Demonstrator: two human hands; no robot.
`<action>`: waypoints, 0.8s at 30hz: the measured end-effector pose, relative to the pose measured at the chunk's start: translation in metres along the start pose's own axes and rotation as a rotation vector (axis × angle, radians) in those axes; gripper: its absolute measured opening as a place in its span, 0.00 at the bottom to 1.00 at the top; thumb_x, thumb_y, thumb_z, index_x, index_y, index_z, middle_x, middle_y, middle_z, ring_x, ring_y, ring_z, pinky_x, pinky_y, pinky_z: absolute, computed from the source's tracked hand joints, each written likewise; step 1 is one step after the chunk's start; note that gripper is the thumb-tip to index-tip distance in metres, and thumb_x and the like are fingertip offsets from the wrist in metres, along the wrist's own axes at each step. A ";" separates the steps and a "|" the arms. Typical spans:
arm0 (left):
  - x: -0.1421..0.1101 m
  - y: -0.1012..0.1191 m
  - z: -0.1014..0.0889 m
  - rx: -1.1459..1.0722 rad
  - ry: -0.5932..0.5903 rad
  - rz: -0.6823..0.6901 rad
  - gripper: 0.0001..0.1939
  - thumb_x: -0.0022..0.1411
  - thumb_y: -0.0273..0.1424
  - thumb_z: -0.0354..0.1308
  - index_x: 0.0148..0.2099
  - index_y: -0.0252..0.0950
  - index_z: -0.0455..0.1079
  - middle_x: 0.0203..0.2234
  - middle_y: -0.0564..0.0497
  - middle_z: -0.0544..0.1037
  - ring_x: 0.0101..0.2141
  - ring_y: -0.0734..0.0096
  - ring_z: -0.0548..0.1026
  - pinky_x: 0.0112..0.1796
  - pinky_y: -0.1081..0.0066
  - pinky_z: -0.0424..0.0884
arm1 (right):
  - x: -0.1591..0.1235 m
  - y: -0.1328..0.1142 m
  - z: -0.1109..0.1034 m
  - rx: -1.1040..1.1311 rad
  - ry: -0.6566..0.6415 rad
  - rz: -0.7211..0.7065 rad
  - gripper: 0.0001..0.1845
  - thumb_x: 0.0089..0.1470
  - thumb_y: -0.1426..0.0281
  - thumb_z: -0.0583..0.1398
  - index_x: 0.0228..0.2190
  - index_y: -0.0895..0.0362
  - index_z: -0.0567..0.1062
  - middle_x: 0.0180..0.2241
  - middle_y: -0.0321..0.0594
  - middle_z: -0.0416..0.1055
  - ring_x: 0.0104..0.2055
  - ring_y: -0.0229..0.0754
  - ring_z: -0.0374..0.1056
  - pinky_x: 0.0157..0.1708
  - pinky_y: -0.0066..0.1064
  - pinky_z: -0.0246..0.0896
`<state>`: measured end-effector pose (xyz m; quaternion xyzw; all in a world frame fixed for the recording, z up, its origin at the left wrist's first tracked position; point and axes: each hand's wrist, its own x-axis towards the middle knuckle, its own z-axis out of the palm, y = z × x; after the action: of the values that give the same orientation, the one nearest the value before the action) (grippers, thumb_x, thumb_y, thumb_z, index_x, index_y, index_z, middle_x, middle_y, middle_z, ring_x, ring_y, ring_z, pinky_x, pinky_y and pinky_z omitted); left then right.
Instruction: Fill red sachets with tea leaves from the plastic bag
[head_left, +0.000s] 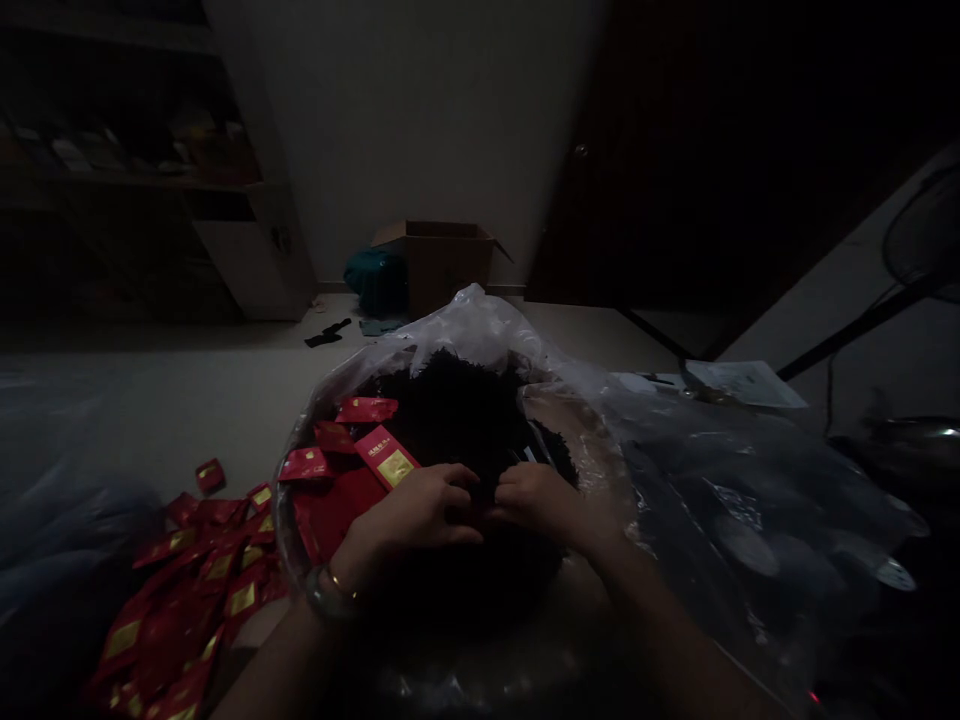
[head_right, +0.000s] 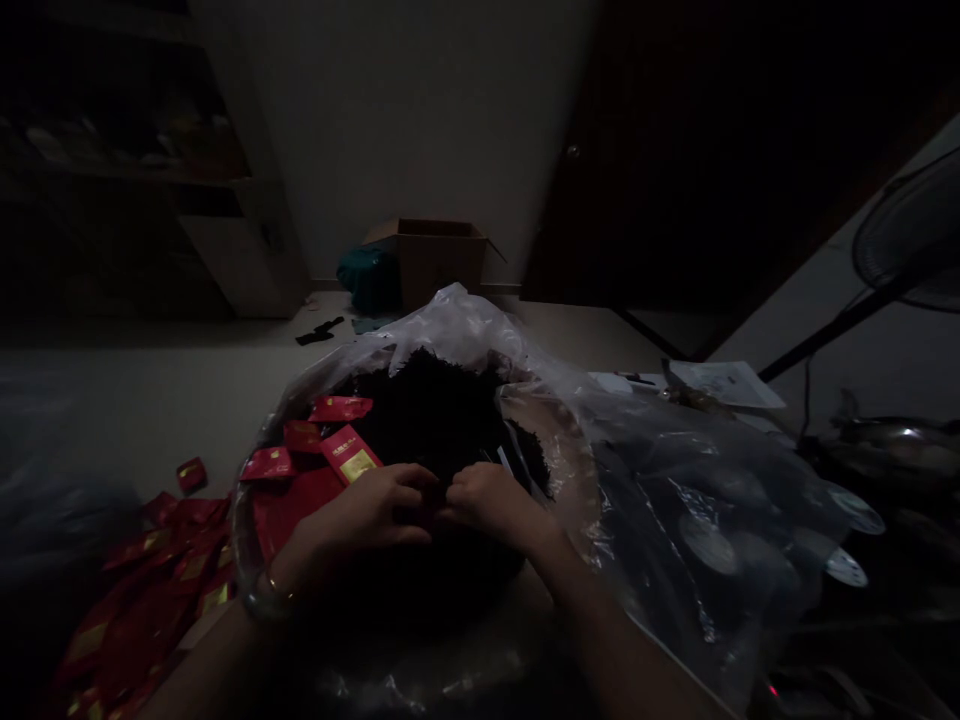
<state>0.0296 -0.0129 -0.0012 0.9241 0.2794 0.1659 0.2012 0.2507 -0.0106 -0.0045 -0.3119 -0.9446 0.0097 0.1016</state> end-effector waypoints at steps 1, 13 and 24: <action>0.000 -0.001 0.001 0.052 0.007 -0.004 0.12 0.55 0.39 0.64 0.36 0.35 0.77 0.43 0.45 0.76 0.39 0.64 0.74 0.37 0.70 0.69 | 0.000 -0.001 0.001 -0.032 0.011 -0.013 0.14 0.54 0.63 0.63 0.22 0.57 0.76 0.22 0.37 0.72 0.25 0.37 0.65 0.26 0.29 0.49; 0.000 0.003 0.000 0.000 0.400 0.124 0.08 0.59 0.34 0.60 0.31 0.34 0.72 0.35 0.46 0.74 0.33 0.71 0.72 0.32 0.74 0.68 | -0.002 -0.010 -0.014 -0.032 0.266 0.015 0.19 0.60 0.60 0.56 0.23 0.56 0.75 0.25 0.36 0.66 0.25 0.34 0.60 0.25 0.27 0.46; -0.001 0.012 -0.008 -0.311 0.254 0.005 0.06 0.61 0.27 0.54 0.36 0.35 0.72 0.43 0.44 0.73 0.41 0.67 0.73 0.40 0.69 0.70 | -0.002 -0.014 -0.019 0.318 0.258 0.132 0.12 0.56 0.62 0.60 0.27 0.57 0.75 0.36 0.42 0.67 0.32 0.37 0.65 0.31 0.26 0.60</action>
<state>0.0308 -0.0204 0.0114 0.8543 0.2711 0.3227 0.3041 0.2479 -0.0241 0.0149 -0.3519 -0.8879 0.1251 0.2687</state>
